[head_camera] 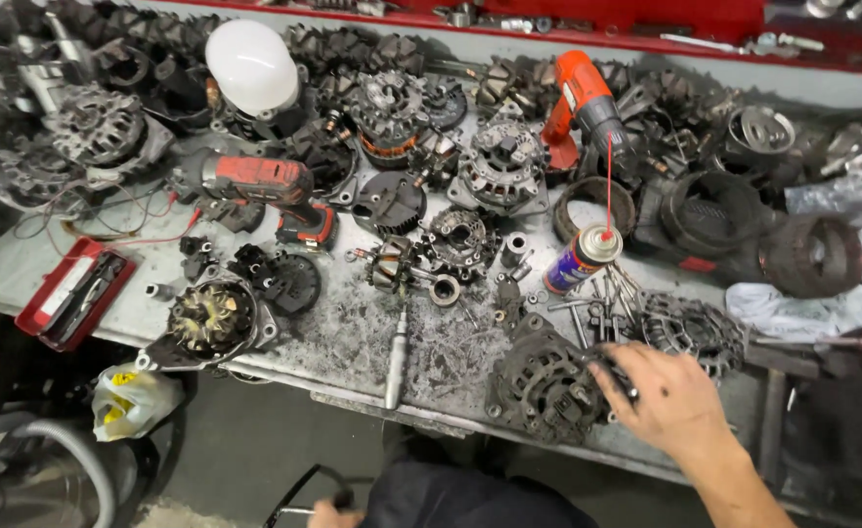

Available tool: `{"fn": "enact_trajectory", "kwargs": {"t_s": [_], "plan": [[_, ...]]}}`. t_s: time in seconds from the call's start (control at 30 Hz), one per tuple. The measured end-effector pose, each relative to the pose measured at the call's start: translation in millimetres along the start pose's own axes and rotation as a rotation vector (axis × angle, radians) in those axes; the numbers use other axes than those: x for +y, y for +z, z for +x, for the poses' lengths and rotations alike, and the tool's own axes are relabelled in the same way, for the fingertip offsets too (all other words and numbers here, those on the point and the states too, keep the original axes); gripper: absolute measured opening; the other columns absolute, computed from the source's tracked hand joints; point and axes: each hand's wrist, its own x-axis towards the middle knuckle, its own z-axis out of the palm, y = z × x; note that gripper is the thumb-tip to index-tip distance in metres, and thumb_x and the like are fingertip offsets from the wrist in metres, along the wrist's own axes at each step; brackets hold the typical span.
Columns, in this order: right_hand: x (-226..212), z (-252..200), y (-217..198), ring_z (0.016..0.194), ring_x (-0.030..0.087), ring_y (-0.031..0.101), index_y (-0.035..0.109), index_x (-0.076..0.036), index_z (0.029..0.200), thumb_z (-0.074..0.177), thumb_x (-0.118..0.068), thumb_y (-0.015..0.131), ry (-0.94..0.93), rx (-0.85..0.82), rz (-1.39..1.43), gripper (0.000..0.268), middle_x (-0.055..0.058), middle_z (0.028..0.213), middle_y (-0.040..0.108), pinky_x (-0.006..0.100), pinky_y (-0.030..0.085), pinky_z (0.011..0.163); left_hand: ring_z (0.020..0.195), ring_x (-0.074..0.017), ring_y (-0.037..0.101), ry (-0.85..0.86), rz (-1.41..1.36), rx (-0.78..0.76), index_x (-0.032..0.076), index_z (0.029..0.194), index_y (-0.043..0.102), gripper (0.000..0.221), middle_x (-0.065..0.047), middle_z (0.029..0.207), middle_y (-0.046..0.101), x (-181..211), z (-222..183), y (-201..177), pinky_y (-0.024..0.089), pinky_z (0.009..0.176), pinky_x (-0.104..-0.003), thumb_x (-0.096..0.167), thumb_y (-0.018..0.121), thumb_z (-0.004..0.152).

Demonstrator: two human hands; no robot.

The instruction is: The person works at a cluttered workbench covered with used alternators and alternator parts. They hold an alternator housing, use a screwdriver to pry and loosen components, pull off covers and internal parts by hand, and set parts aside while working through the units one at a time.

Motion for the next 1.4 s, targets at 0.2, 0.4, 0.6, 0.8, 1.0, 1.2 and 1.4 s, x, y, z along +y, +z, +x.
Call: {"fn": "enact_trajectory", "kwargs": {"t_s": [0.2, 0.4, 0.6, 0.8, 1.0, 1.2, 1.4], "plan": [[-7.7, 13.4, -9.4, 0.062, 0.020, 0.062, 0.069, -0.015, 0.105, 0.086, -0.032, 0.074, -0.133, 0.025, -0.089, 0.026, -0.003, 0.085, 0.070, 0.031, 0.043, 0.060, 0.076, -0.0380, 0.071, 0.467, -0.214, 0.475, 0.017, 0.091, 0.075, 0.048, -0.007, 0.080, 0.078, 193.5, -240.6, -214.8, 0.056, 0.068, -0.045, 0.062, 0.066, 0.076], [-14.0, 19.5, -5.2, 0.065, 0.019, 0.065, 0.068, -0.013, 0.109, 0.084, -0.029, 0.074, -0.073, 0.061, -0.189, 0.030, -0.002, 0.091, 0.074, 0.032, 0.042, 0.060, 0.082, -0.0414, 0.072, 0.679, 0.211, 0.378, 0.007, 0.097, 0.069, 0.060, -0.017, 0.089, 0.074, 298.0, -159.2, -189.0, 0.058, 0.074, -0.051, 0.066, 0.066, 0.083], [-16.4, 10.4, 8.8, 0.079, 0.014, 0.068, 0.070, -0.017, 0.110, 0.082, -0.033, 0.077, -0.008, 0.113, -0.304, 0.033, -0.005, 0.095, 0.073, 0.030, 0.042, 0.073, 0.092, -0.0358, 0.074, 0.610, 0.291, 0.185, 0.007, 0.099, 0.073, 0.047, -0.013, 0.098, 0.076, 297.6, -123.8, -227.6, 0.059, 0.081, -0.044, 0.052, 0.064, 0.088], [-26.8, 12.3, 21.9, 0.076, 0.019, 0.071, 0.074, -0.012, 0.101, 0.097, -0.024, 0.079, 0.159, 0.185, -0.521, 0.014, 0.000, 0.096, 0.079, 0.030, 0.045, 0.066, 0.083, -0.0379, 0.075, 0.754, 0.252, 0.359, 0.005, 0.100, 0.064, 0.022, -0.016, 0.089, 0.075, 313.6, -62.5, -286.1, 0.060, 0.076, -0.047, 0.021, 0.054, 0.089], [-75.5, 46.2, 42.4, 0.082, 0.027, 0.065, 0.076, -0.016, 0.107, 0.095, -0.049, 0.068, 0.586, 0.294, -0.764, 0.036, 0.004, 0.091, 0.071, 0.038, 0.046, 0.064, 0.069, -0.0399, 0.070, 1.160, 0.341, 0.545, 0.004, 0.116, 0.063, 0.058, -0.016, 0.080, 0.072, 328.8, -108.5, -315.5, 0.056, 0.061, -0.051, 0.052, 0.066, 0.085], [-63.4, 59.4, 42.6, 0.120, 0.024, 0.064, 0.071, -0.032, 0.111, 0.096, -0.038, 0.050, 0.709, 0.281, -0.446, 0.027, -0.006, 0.112, 0.073, 0.045, 0.054, 0.081, 0.106, -0.0466, 0.069, 1.906, 0.267, -0.090, -0.004, 0.125, 0.063, 0.052, -0.027, 0.111, 0.068, 393.5, -308.3, -319.8, 0.058, 0.087, -0.054, 0.038, 0.064, 0.094], [-42.1, 26.2, 26.2, 0.119, 0.047, 0.059, 0.066, -0.012, 0.118, 0.068, -0.021, 0.061, 0.540, 0.405, 0.049, 0.051, 0.016, 0.114, 0.070, 0.061, 0.052, 0.089, 0.125, -0.0485, 0.059, 2.198, 0.306, -0.314, 0.001, 0.137, 0.055, 0.050, -0.028, 0.131, 0.059, 451.1, -347.2, -202.9, 0.049, 0.107, -0.054, 0.036, 0.053, 0.101]]}}
